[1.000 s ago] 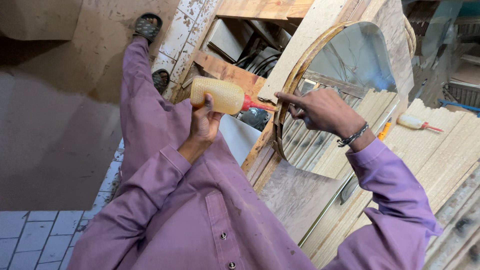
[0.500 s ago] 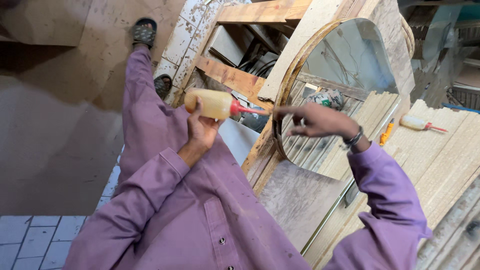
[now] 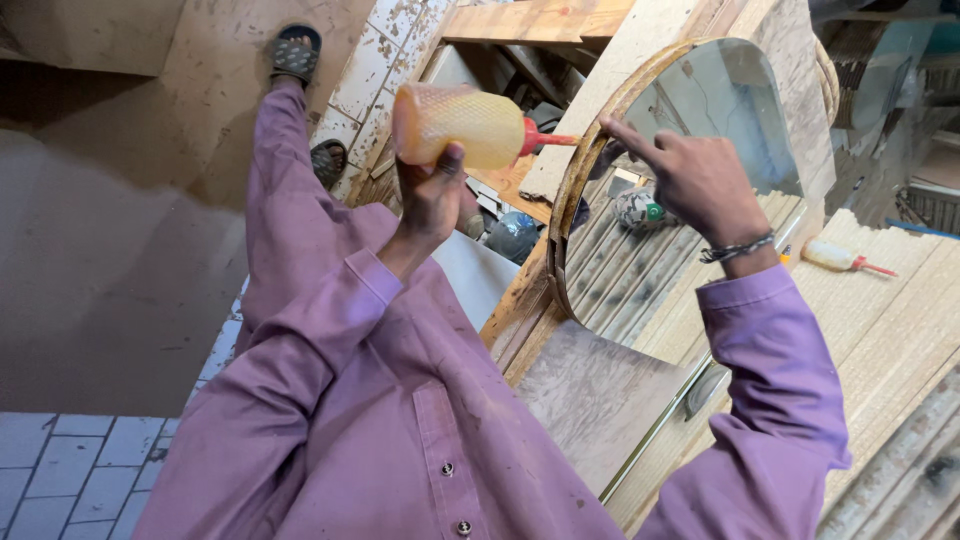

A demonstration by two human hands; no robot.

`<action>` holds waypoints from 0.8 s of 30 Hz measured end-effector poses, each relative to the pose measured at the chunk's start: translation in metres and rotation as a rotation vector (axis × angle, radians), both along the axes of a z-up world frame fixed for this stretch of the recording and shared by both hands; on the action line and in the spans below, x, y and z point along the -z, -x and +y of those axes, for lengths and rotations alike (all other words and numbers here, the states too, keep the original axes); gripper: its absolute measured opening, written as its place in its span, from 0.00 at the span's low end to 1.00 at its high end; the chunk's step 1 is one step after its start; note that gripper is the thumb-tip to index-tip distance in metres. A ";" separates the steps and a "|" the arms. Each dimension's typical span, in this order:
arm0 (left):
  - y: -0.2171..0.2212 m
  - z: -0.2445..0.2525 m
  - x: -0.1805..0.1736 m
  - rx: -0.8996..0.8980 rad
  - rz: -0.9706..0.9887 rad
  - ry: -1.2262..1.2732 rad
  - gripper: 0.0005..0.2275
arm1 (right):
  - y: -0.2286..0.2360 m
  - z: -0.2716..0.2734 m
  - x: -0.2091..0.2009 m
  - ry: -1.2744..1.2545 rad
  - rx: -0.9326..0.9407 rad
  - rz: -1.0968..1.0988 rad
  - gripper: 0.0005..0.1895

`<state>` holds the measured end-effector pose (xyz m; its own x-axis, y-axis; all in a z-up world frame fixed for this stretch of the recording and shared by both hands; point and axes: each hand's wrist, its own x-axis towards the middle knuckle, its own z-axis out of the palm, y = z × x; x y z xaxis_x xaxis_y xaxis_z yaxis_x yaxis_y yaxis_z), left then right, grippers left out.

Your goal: The person applies glue from a bottle along the edge of a wooden frame and presses a thin wooden strip onto the glued edge of a mirror. The person repeats this process along the curved edge of the mirror, ensuring the strip adheres to the frame.

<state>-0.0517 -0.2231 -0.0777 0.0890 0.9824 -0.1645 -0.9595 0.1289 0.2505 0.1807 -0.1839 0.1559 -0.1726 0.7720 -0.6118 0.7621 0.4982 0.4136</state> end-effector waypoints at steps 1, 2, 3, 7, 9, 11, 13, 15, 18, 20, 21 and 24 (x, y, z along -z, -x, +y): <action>-0.002 0.001 -0.001 -0.014 0.023 -0.008 0.28 | -0.004 0.001 -0.002 0.019 -0.021 -0.034 0.41; -0.004 0.003 0.000 -0.028 0.047 -0.016 0.28 | -0.009 0.005 -0.003 0.001 -0.003 -0.009 0.42; -0.005 0.003 0.002 -0.017 0.035 0.004 0.28 | -0.012 0.009 -0.004 -0.018 0.019 0.015 0.42; -0.006 0.003 0.018 0.068 -0.031 0.095 0.25 | -0.010 0.031 0.009 0.015 0.436 0.073 0.39; -0.001 0.000 0.027 0.114 -0.065 0.126 0.24 | -0.002 0.035 0.014 0.034 0.294 0.256 0.38; 0.003 -0.004 0.035 0.135 -0.097 0.140 0.23 | 0.011 0.037 0.015 0.091 0.230 0.340 0.40; 0.005 -0.010 0.039 0.143 -0.115 0.174 0.23 | 0.025 0.036 0.015 0.182 0.243 0.325 0.43; 0.008 -0.016 0.041 0.143 -0.135 0.200 0.24 | 0.037 0.030 0.011 0.249 0.256 0.184 0.42; 0.009 -0.026 0.045 0.154 -0.166 0.240 0.25 | 0.048 0.021 0.007 0.281 0.260 0.122 0.45; 0.011 -0.034 0.049 0.184 -0.183 0.272 0.25 | 0.050 0.018 0.008 0.301 0.272 0.127 0.47; 0.013 -0.039 0.052 0.205 -0.202 0.291 0.25 | 0.051 0.016 0.010 0.322 0.288 0.126 0.46; 0.014 -0.052 0.059 0.245 -0.238 0.368 0.24 | 0.050 0.006 0.012 0.348 0.238 0.161 0.46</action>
<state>-0.0653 -0.2755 -0.1371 0.3873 0.8085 -0.4431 -0.9149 0.3963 -0.0766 0.1312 -0.1775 0.1444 -0.1291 0.5550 -0.8218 0.9133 0.3893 0.1195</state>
